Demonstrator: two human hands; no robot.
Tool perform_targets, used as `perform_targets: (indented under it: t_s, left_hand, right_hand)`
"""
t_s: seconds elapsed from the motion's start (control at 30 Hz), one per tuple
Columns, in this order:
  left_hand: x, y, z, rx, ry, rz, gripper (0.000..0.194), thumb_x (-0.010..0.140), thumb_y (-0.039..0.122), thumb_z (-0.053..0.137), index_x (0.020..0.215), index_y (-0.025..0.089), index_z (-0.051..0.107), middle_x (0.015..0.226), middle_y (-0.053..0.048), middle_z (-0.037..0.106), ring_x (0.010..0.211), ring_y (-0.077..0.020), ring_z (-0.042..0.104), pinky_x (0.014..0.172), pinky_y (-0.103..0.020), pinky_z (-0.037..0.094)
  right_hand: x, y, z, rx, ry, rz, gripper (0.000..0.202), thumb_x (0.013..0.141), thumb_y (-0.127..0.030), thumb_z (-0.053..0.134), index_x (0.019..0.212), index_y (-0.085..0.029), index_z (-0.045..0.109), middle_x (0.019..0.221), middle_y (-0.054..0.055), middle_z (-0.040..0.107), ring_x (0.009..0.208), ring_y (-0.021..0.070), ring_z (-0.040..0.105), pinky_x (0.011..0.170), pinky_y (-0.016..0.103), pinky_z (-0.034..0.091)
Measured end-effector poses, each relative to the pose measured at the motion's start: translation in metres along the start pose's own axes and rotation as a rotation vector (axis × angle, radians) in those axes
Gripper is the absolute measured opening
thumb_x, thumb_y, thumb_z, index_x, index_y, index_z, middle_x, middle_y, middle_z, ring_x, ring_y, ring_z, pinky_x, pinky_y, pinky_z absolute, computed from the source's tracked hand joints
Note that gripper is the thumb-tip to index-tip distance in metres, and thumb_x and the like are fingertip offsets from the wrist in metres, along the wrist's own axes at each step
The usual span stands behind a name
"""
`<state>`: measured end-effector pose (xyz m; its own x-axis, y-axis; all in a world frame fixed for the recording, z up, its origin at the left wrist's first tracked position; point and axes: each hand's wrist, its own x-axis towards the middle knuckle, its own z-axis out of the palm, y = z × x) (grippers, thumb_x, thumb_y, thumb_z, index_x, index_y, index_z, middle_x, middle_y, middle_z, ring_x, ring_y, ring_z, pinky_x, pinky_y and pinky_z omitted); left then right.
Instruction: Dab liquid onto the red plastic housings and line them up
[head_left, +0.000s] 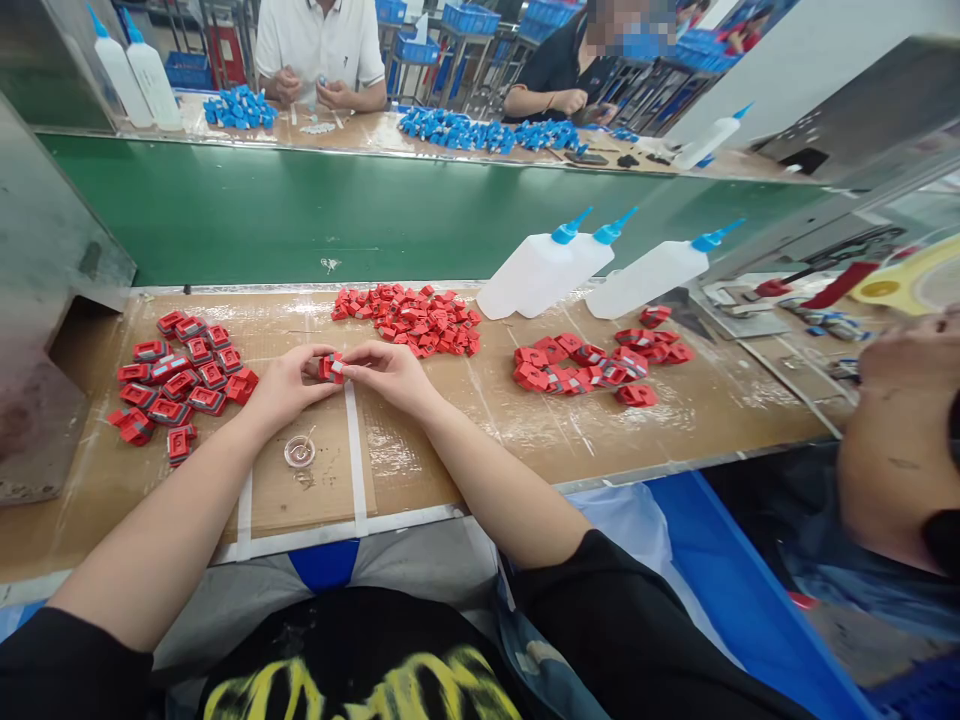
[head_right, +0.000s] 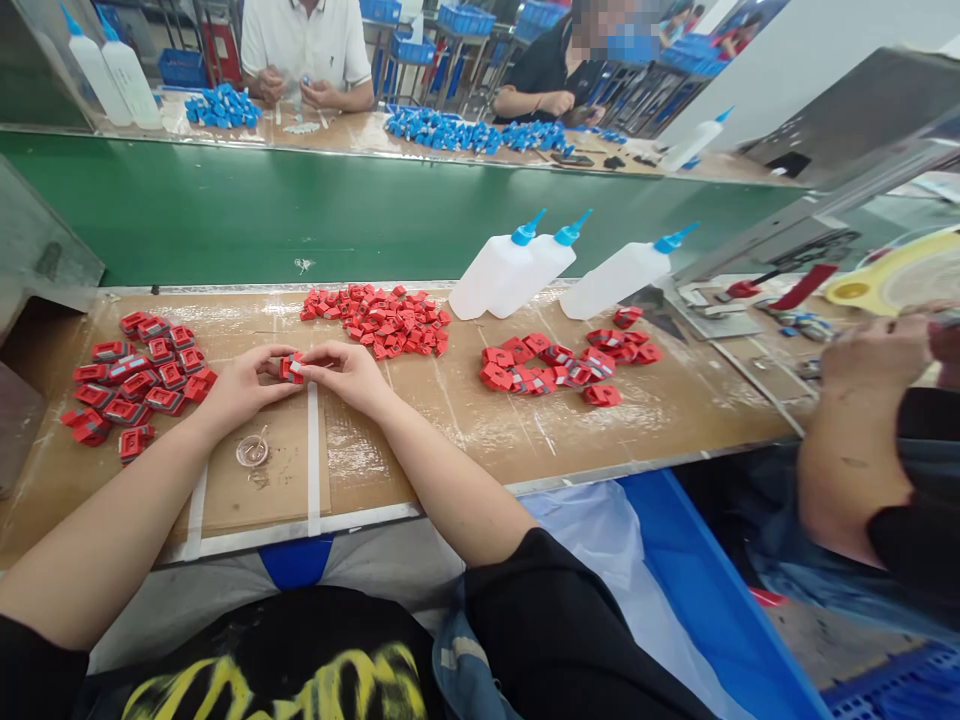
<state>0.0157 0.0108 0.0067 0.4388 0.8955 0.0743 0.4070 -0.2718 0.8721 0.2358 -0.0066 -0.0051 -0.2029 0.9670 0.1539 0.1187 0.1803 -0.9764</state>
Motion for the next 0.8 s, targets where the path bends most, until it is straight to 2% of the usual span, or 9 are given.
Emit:
perform_targets:
  t_s: [0.1, 0.2, 0.27, 0.37, 0.43, 0.6, 0.7, 0.8]
  left_hand:
    - [0.0, 0.0, 0.0, 0.011, -0.009, 0.034, 0.051, 0.081, 0.039, 0.085, 0.127, 0.023, 0.071, 0.125, -0.007, 0.074, 0.098, -0.023, 0.074, 0.096, -0.041, 0.06]
    - [0.0, 0.0, 0.0, -0.004, -0.015, 0.05, 0.05, 0.082, 0.039, 0.084, 0.127, 0.023, 0.071, 0.126, -0.007, 0.074, 0.098, -0.0227, 0.073, 0.095, -0.04, 0.06]
    - [0.0, 0.0, 0.0, -0.026, -0.005, 0.055, 0.049, 0.084, 0.038, 0.083, 0.129, 0.024, 0.071, 0.126, -0.007, 0.074, 0.099, -0.0222, 0.073, 0.095, -0.039, 0.06]
    - [0.0, 0.001, -0.001, -0.022, 0.03, 0.082, 0.045, 0.086, 0.035, 0.081, 0.128, 0.023, 0.071, 0.125, -0.007, 0.074, 0.101, -0.0223, 0.073, 0.095, -0.038, 0.06]
    - [-0.001, 0.001, -0.002, 0.007, 0.051, 0.116, 0.044, 0.086, 0.035, 0.082, 0.128, 0.023, 0.072, 0.125, -0.007, 0.074, 0.105, -0.0231, 0.072, 0.097, -0.039, 0.059]
    - [-0.002, -0.003, -0.003, 0.079, 0.06, 0.233, 0.041, 0.088, 0.032, 0.082, 0.127, 0.022, 0.072, 0.123, -0.007, 0.075, 0.11, -0.0233, 0.071, 0.103, -0.04, 0.057]
    - [-0.003, -0.007, -0.002, 0.091, 0.079, 0.281, 0.041, 0.089, 0.033, 0.082, 0.126, 0.022, 0.072, 0.122, -0.007, 0.075, 0.111, -0.0233, 0.071, 0.103, -0.04, 0.058]
    - [-0.002, -0.009, -0.002, 0.038, 0.118, 0.302, 0.044, 0.087, 0.038, 0.084, 0.125, 0.022, 0.072, 0.121, -0.008, 0.075, 0.109, -0.0235, 0.072, 0.1, -0.041, 0.06]
  right_hand:
    - [0.001, 0.004, 0.0, -0.114, 0.033, -0.08, 0.028, 0.086, -0.046, 0.082, 0.097, -0.021, 0.082, 0.11, 0.008, 0.072, 0.103, 0.0195, 0.068, 0.091, 0.034, 0.056]
    - [0.0, 0.005, 0.002, -0.271, 0.06, -0.136, 0.026, 0.095, -0.045, 0.073, 0.102, -0.022, 0.082, 0.103, 0.007, 0.07, 0.096, 0.019, 0.066, 0.086, 0.033, 0.056]
    - [-0.002, 0.003, 0.004, -0.382, 0.042, -0.207, 0.027, 0.101, -0.042, 0.066, 0.112, -0.022, 0.081, 0.1, 0.008, 0.071, 0.092, 0.0195, 0.066, 0.087, 0.035, 0.055]
    - [-0.005, 0.001, 0.006, -0.537, -0.008, -0.338, 0.034, 0.106, -0.039, 0.059, 0.131, -0.022, 0.073, 0.11, 0.011, 0.074, 0.099, 0.0213, 0.068, 0.093, 0.037, 0.056]
    - [-0.005, 0.002, 0.007, -0.592, -0.005, -0.398, 0.034, 0.108, -0.038, 0.056, 0.133, -0.021, 0.072, 0.112, 0.012, 0.074, 0.099, 0.0214, 0.069, 0.093, 0.036, 0.057]
    - [-0.003, 0.01, 0.006, -0.607, 0.038, -0.515, 0.031, 0.108, -0.036, 0.056, 0.127, -0.019, 0.074, 0.105, 0.011, 0.075, 0.091, 0.0194, 0.071, 0.086, 0.033, 0.06]
    - [-0.004, 0.012, 0.008, -0.596, 0.043, -0.521, 0.033, 0.109, -0.036, 0.054, 0.131, -0.02, 0.073, 0.099, 0.009, 0.073, 0.086, 0.0182, 0.069, 0.08, 0.032, 0.059]
    - [-0.004, 0.011, 0.012, -0.508, 0.047, -0.501, 0.034, 0.109, -0.04, 0.054, 0.13, -0.022, 0.074, 0.099, 0.008, 0.072, 0.088, 0.0182, 0.068, 0.083, 0.033, 0.059]
